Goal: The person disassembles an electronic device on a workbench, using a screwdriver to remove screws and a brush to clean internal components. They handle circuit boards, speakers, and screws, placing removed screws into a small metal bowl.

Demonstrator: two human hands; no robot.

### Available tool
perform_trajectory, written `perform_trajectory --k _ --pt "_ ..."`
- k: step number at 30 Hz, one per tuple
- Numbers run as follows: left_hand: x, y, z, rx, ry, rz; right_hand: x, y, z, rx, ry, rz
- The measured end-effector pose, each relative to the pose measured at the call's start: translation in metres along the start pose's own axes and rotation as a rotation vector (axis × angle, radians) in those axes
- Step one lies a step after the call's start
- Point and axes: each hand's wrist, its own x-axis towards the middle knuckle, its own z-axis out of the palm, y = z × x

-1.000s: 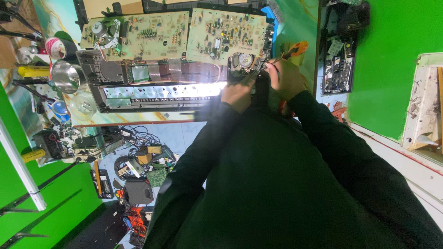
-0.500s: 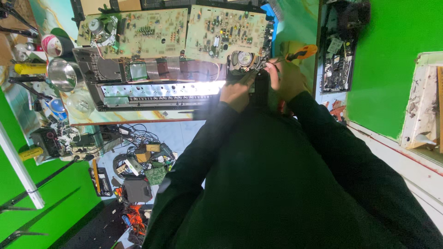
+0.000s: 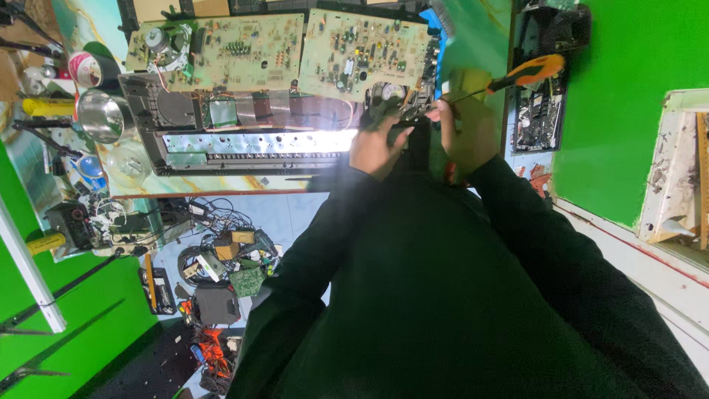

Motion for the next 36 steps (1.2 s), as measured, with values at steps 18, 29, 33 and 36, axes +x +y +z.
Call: perform_trajectory --k 18,29,33,36 --pt "-0.006 0.023 -0.025 0.003 0.154 0.167 -0.010 -0.028 -0.006 0.268 0.041 0.034" --pt "-0.009 0.048 -0.045 -0.494 0.220 0.049 -0.005 0.020 0.002 0.995 0.180 0.439" --pt "-0.013 0.054 -0.049 -0.537 0.158 0.135 -0.012 0.034 0.011 1.343 0.146 0.498" --pt "-0.010 0.050 -0.038 -0.660 0.110 -0.002 -0.020 0.032 0.021 1.390 0.134 0.512"
